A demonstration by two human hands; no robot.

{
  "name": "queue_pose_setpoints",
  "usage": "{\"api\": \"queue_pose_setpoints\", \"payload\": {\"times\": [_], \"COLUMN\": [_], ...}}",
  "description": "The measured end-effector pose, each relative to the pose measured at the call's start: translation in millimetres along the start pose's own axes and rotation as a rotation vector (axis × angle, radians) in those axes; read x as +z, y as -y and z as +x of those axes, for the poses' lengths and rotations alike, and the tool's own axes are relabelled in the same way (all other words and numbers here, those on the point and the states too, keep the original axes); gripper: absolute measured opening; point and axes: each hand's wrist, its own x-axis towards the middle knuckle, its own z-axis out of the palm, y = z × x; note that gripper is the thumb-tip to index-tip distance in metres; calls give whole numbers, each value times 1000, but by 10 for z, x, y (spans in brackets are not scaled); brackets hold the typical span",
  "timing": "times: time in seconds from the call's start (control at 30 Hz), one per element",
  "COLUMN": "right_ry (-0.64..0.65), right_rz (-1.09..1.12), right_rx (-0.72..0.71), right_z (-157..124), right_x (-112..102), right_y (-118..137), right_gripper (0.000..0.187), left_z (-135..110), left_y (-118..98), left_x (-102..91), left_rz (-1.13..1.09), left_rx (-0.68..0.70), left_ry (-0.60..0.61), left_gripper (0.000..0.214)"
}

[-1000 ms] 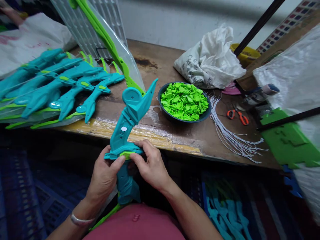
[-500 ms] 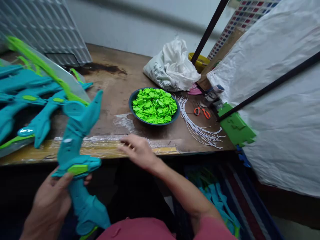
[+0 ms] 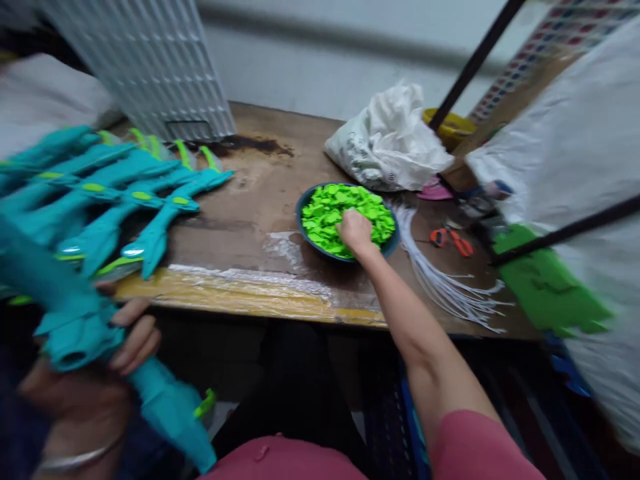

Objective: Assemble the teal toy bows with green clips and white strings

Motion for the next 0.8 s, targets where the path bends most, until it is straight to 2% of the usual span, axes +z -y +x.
{"api": "queue_pose_setpoints", "payload": {"times": [0.03,0.1,0.2,0.4,0.57,0.67,0.8], "right_ry": [13,22,21,-20,-56,-105,-233], "right_rz": [-22,-53,-79,-116,-117,-81,7], "right_rx": [-14,-55,-115,-179,-252,-246,-166], "right_z": [-41,-110,-120,-85,-113,-150,-216], "right_x": [-22,-65,-71,-63,-93,-103,-139], "right_y": [38,81,90,71,65,64,29], "right_gripper": [27,26,24,19,21,20,10], "left_z": [10,30,46,-83,-158,-182,-174], "left_y": [-17,-51,-101,-115,-130,-164,-190], "left_x": [-2,-6,-10,62,16,34,138], "left_rz": [-57,-126,-147,-206,-319,-338,-387], "left_rx": [16,-3,-25,21,66,135,217], "left_ry": [-16,-38,21,5,71,58,1], "left_gripper": [46,34,28,37,51,46,30]}}
